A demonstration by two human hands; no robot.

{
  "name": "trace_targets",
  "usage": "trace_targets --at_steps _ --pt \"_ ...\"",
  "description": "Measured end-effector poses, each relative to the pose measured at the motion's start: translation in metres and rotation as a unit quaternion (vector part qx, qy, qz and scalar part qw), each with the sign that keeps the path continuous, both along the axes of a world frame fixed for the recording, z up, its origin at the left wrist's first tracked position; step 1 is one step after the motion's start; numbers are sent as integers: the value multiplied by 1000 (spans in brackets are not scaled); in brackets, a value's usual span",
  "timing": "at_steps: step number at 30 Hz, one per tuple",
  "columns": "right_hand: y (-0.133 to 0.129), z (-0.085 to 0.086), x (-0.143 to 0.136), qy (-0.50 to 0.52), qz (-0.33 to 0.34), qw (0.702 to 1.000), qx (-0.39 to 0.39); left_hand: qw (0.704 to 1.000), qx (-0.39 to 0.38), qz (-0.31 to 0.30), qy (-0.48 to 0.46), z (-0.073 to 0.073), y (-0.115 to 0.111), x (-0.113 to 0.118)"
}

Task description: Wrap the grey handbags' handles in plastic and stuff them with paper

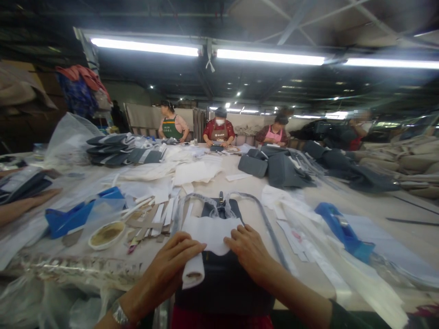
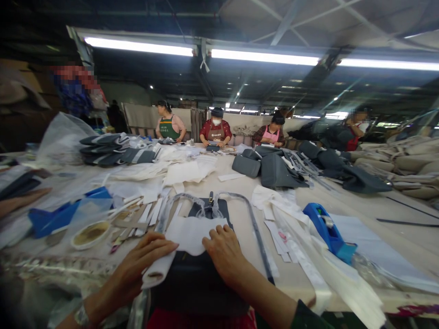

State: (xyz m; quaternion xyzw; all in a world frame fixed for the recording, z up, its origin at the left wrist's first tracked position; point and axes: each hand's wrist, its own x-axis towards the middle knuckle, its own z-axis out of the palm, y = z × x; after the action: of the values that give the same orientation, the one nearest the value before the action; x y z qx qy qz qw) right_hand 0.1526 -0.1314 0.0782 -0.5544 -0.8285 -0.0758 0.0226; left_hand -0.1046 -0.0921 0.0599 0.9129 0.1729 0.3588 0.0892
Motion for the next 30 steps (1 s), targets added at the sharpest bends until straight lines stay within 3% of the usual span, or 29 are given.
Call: trace_targets --at_steps 8,20,23,26,30 --pt "-11 -9 -3 8 -19 1000 -3 997 -52 -46 26 11 17 11" --pt "-3 0 -1 0 -31 999 -32 986 -130 -97 28 25 24 14" --pt "-10 4 -2 -8 -28 998 -59 977 -206 -56 4 26 28 16" --pt "-21 6 1 -9 14 999 -35 952 -305 15 -24 23 32 18" --pt "-20 6 6 7 81 997 -3 923 -379 21 -62 16 38 23"
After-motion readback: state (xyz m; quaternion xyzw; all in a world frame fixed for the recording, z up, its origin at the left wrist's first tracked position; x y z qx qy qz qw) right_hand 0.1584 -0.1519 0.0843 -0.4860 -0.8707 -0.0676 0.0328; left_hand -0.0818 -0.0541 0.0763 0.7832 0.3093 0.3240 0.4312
